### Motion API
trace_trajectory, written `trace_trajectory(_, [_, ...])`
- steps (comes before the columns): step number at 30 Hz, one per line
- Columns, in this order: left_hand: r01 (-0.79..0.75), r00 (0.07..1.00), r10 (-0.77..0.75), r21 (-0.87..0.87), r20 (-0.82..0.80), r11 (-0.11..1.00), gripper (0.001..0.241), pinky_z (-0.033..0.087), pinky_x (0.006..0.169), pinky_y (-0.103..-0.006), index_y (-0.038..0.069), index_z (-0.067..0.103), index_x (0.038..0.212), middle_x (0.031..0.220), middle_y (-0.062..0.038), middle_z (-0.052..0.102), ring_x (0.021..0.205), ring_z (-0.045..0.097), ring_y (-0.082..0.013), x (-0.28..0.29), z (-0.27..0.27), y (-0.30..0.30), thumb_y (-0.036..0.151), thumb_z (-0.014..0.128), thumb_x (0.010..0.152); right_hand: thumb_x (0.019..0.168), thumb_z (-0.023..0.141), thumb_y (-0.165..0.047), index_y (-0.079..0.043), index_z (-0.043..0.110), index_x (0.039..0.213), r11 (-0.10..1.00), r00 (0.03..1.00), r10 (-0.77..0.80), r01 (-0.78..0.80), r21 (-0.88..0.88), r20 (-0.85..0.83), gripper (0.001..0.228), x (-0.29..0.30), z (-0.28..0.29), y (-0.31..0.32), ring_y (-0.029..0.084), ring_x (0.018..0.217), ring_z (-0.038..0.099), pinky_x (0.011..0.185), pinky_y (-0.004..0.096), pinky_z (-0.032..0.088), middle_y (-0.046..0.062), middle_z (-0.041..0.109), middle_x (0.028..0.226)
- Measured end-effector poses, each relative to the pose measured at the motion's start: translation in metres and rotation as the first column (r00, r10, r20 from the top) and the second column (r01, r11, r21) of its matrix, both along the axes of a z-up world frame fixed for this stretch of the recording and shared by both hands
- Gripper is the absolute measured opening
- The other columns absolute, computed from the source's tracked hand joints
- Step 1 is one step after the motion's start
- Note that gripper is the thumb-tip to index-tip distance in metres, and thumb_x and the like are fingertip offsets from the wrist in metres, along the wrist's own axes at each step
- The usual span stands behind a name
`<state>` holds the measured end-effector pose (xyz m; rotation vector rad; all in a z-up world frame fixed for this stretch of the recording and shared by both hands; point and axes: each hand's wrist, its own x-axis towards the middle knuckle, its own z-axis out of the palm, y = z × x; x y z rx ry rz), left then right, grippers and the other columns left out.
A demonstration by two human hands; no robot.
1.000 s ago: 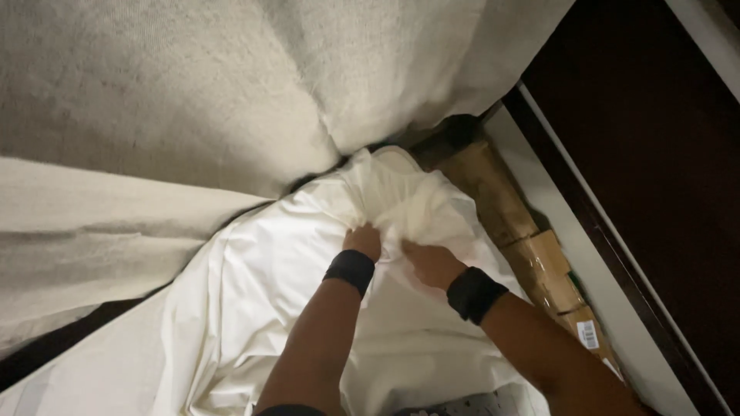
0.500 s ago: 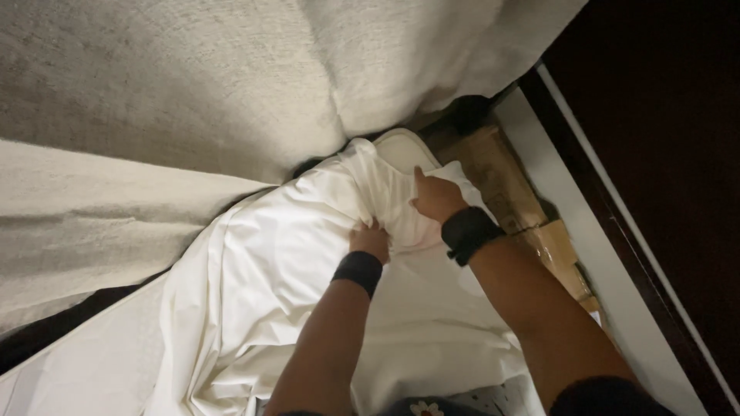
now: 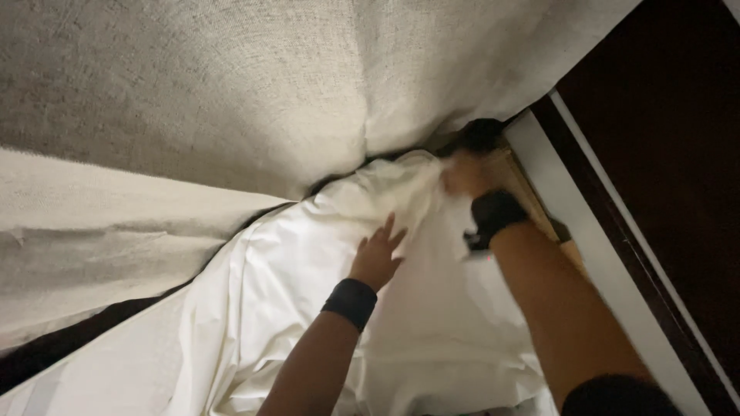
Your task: The person moves a green and white striped pillow and other bedding items aside, then unfolds a white fitted sheet on a mattress. They proceed to stretch and smooth the sheet over the mattress surface by hand.
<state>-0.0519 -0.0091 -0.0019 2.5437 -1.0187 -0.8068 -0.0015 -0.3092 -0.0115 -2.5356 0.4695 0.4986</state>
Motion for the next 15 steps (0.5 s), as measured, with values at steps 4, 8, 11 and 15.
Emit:
trace_trajectory(4, [-0.149, 0.989, 0.147, 0.091, 0.029, 0.985, 0.097, 0.031, 0.113, -0.0708, 0.027, 0.025, 0.163, 0.175, -0.008, 0.009, 0.154, 0.021, -0.0381, 0.019, 0.049, -0.010, 0.043, 0.081, 0.085, 0.093, 0.069, -0.026, -0.004, 0.053, 0.142, 0.948, 0.947, -0.306, 0.294, 0.122, 0.095, 0.056, 0.045, 0.057, -0.035, 0.035, 0.126, 0.059, 0.107, 0.043, 0.047, 0.022, 0.058, 0.141])
trace_trajectory(8, [-0.142, 0.927, 0.294, 0.506, -0.235, 0.851, 0.116, 0.021, 0.111, -0.0818, 0.035, 0.008, 0.164, 0.174, -0.007, -0.007, 0.158, -0.002, -0.0450, 0.048, 0.057, -0.025, 0.049, 0.086, 0.079, 0.082, 0.073, -0.012, 0.003, 0.021, 0.154, 0.945, 0.932, -0.130, 0.013, 0.326, 0.339, 0.090, 0.079, 0.047, -0.057, 0.044, 0.136, 0.042, 0.106, 0.049, 0.039, 0.030, 0.037, 0.154])
trace_trajectory(11, [-0.124, 0.937, 0.292, 0.598, -0.193, 0.792, 0.129, 0.020, 0.110, -0.0804, 0.035, -0.002, 0.165, 0.173, -0.011, -0.014, 0.155, -0.007, -0.0497, 0.045, 0.001, -0.036, 0.049, 0.090, 0.076, 0.088, 0.069, -0.021, -0.016, 0.024, 0.163, 0.987, 0.983, -0.143, 0.150, 0.055, -0.119, 0.088, 0.070, 0.097, -0.031, 0.036, 0.130, 0.054, 0.107, 0.043, 0.043, 0.022, 0.051, 0.146])
trace_trajectory(15, [-0.145, 0.944, 0.283, 0.556, -0.170, 0.819, 0.128, 0.019, 0.110, -0.0817, 0.035, 0.001, 0.165, 0.173, -0.010, -0.011, 0.156, -0.005, -0.0486, 0.040, -0.002, -0.029, 0.047, 0.091, 0.074, 0.104, 0.056, -0.031, -0.006, 0.056, 0.149, 0.988, 0.981, -0.039, 0.009, -0.153, -0.191, 0.052, 0.035, 0.064, -0.026, 0.039, 0.124, 0.063, 0.108, 0.047, 0.050, 0.020, 0.064, 0.144])
